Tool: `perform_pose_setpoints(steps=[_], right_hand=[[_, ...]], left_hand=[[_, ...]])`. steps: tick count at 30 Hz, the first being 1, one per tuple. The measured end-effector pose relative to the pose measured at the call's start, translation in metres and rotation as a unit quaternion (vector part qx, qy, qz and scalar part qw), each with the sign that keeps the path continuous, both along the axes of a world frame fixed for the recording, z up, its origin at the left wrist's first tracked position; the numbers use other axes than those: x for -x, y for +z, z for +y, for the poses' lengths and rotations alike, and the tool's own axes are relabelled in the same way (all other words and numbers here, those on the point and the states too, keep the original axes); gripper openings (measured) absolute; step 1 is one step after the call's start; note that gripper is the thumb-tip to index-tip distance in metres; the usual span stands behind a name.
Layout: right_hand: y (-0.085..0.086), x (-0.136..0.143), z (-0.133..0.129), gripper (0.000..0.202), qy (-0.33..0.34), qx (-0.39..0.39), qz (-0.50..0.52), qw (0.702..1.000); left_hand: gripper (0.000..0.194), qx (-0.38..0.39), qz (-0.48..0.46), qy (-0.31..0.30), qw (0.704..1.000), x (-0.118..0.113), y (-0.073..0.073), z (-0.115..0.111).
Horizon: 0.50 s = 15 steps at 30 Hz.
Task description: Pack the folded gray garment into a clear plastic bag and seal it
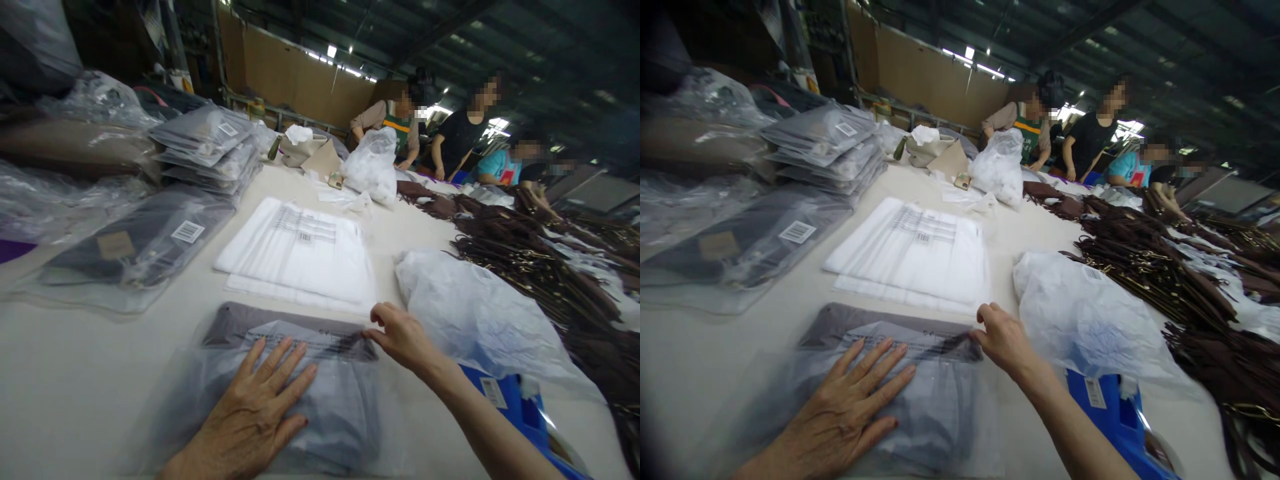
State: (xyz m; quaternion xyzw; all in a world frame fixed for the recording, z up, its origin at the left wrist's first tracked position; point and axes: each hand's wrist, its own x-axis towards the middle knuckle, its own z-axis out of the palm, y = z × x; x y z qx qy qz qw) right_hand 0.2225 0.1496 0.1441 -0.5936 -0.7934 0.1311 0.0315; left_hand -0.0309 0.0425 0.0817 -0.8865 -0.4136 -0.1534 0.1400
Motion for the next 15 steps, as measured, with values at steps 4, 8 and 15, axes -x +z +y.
perform_pose_setpoints(steps=[4, 8, 15], right_hand=[[-0.023, 0.006, -0.063, 0.024, 0.096, -0.215, 0.088, 0.968], [-0.065, 0.021, -0.107, 0.072, 0.217, -0.289, 0.009, 0.932], [-0.076, 0.022, -0.103, 0.063, 0.193, -0.189, 0.051, 0.962]], left_hand=[[0.062, 0.005, 0.003, 0.006, 1.000, -0.003, -0.001, -0.002], [0.063, 0.038, 0.025, -0.006, 0.999, 0.001, 0.008, -0.001], [0.047, 0.063, 0.023, 0.090, 0.994, 0.078, -0.001, 0.009]])
